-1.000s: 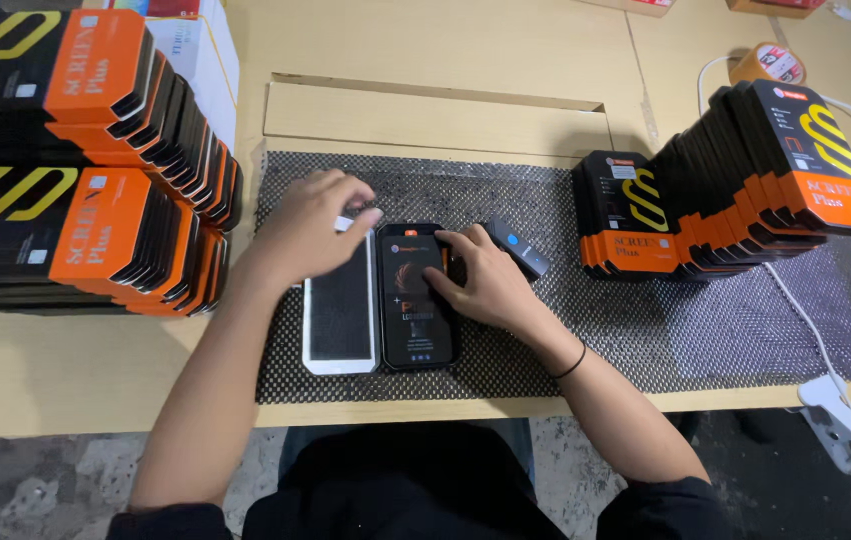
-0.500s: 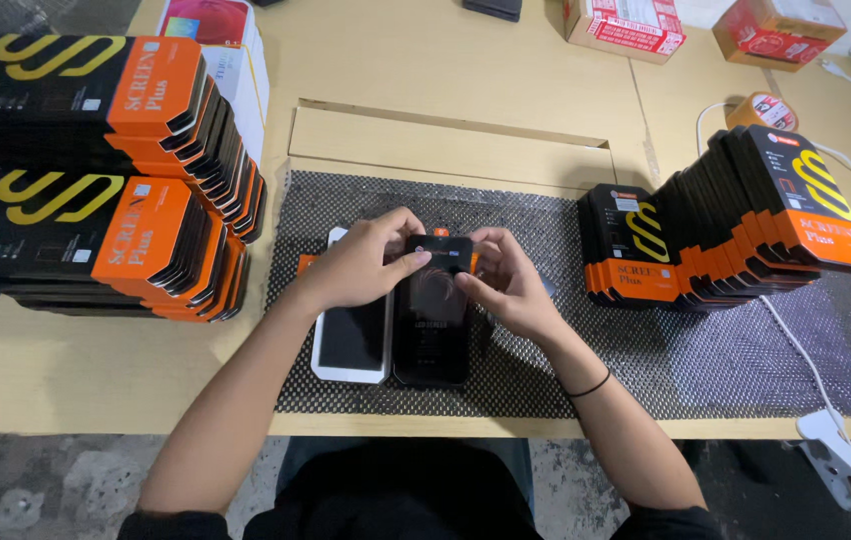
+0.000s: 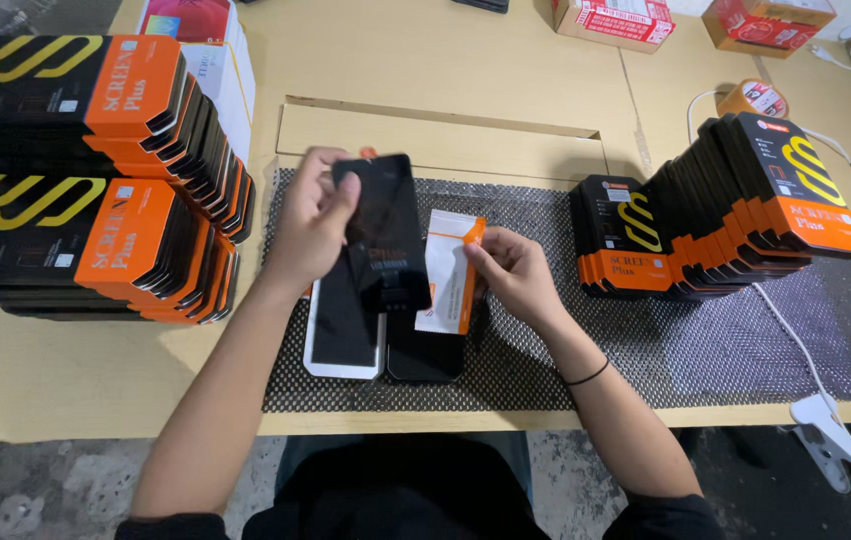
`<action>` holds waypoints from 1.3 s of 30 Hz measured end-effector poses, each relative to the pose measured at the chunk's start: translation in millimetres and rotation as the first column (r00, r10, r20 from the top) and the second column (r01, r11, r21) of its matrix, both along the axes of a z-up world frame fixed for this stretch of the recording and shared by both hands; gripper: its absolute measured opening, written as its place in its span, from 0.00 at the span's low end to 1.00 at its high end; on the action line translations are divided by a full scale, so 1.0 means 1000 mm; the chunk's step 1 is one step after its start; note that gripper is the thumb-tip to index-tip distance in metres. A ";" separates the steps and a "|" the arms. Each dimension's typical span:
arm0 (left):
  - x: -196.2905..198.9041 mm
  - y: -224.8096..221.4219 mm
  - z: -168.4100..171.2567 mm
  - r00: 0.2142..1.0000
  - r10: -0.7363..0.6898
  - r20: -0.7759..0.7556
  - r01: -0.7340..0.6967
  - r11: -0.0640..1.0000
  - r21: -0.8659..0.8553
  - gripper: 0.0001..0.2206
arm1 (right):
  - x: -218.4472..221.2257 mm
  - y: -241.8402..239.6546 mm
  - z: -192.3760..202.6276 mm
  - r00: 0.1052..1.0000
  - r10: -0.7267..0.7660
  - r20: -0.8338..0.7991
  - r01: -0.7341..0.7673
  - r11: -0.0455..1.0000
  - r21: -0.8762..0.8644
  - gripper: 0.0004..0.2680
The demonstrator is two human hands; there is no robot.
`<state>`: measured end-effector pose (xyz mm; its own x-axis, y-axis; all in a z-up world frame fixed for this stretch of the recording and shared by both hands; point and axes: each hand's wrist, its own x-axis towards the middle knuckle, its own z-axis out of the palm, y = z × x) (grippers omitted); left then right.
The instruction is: The person picks up replacement mobile phone screens from a stack and places them into individual protective black and orange boxes by hand.
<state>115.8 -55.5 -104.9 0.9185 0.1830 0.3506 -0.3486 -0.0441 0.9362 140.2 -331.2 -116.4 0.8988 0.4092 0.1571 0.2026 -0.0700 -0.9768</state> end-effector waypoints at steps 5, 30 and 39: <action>0.012 0.012 -0.021 0.987 0.159 0.027 -0.152 0.975 -0.163 0.08 | -0.015 0.010 0.002 0.998 0.062 0.006 -0.060 0.986 -0.152 0.17; 0.000 -0.033 -0.011 0.982 0.152 0.108 -0.152 0.988 -0.015 0.09 | -0.027 0.010 -0.009 0.859 0.436 -0.269 -0.469 0.881 -0.069 0.06; -0.032 -0.043 0.043 0.954 0.149 0.260 -0.191 0.971 0.145 0.07 | -0.041 0.022 -0.003 0.885 0.406 -0.227 -0.438 0.892 -0.113 0.05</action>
<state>83.6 -98.8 -61.5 0.7604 0.2489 0.5999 -0.5401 -0.2707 0.7969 98.8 -309.4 -119.0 0.6407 0.7615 -0.0986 0.0570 -0.1751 -0.9829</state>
